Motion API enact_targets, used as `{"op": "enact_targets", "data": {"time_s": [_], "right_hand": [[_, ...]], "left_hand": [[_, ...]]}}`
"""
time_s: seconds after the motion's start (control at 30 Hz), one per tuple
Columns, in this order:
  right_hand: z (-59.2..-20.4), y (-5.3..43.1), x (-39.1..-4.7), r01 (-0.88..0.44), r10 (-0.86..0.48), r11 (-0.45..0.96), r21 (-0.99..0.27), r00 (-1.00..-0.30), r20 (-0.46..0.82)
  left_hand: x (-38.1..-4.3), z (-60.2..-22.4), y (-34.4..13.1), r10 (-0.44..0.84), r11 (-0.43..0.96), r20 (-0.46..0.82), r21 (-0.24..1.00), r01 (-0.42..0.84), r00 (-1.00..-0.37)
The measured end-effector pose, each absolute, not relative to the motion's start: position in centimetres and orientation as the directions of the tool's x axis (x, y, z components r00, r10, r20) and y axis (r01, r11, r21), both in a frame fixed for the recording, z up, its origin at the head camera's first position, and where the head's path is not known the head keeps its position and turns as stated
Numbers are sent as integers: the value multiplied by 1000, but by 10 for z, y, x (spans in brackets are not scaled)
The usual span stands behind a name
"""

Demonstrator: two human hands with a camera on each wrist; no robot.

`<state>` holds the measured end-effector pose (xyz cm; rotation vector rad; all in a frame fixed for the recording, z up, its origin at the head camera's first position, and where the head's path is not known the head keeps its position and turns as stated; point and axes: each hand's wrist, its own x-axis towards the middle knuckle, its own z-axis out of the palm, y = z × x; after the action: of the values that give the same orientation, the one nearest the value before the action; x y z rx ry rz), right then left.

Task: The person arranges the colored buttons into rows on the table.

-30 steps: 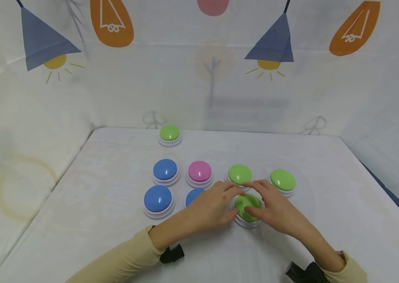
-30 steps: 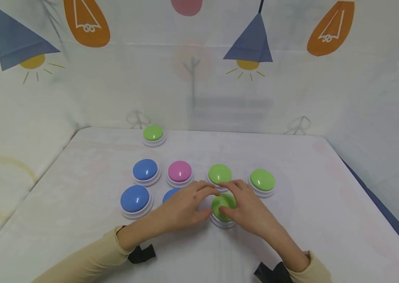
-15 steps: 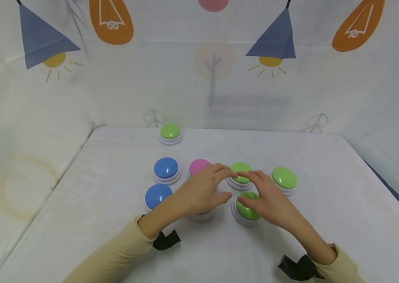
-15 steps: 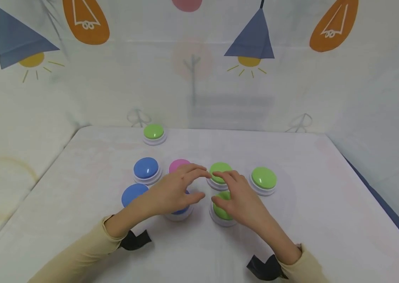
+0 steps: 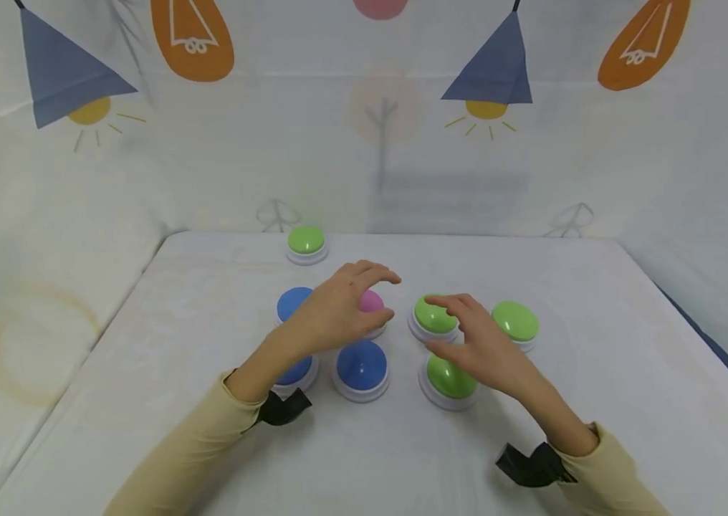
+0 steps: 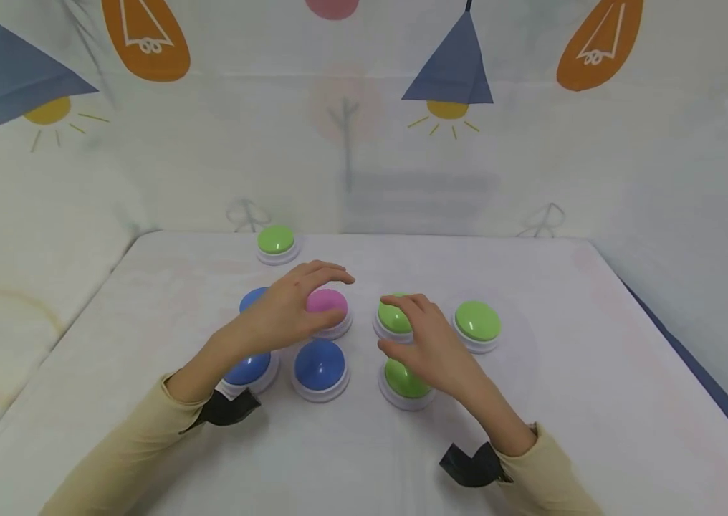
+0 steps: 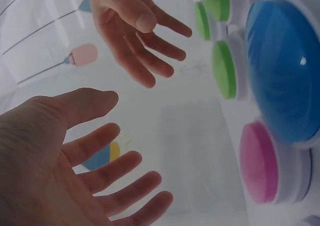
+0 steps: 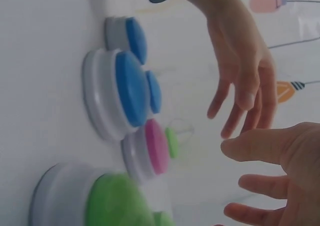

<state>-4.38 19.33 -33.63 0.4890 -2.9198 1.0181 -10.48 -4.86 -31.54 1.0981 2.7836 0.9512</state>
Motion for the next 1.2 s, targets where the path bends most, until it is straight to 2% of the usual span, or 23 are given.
{"op": "enact_targets", "data": {"time_s": [0.23,0.57,0.9,1.2], "right_hand": [[-323,172,-64,-331,-338,673,-662,-933,123],[-308,138,-105,-370,-425,600,-709,-899,109],[-306,100,-159,-357,-402,656,-666,-911,92],[-326,76,-211,-371,-411,686,-627,-908,88]], "left_hand": [[-121,-305,-65,589,566,203,586,579,-782],[-150,-305,-87,545,509,266,648,567,-795],[-190,-321,-115,464,535,253,684,496,-849],[-222,-352,-134,389,586,199,700,408,-900]]}}
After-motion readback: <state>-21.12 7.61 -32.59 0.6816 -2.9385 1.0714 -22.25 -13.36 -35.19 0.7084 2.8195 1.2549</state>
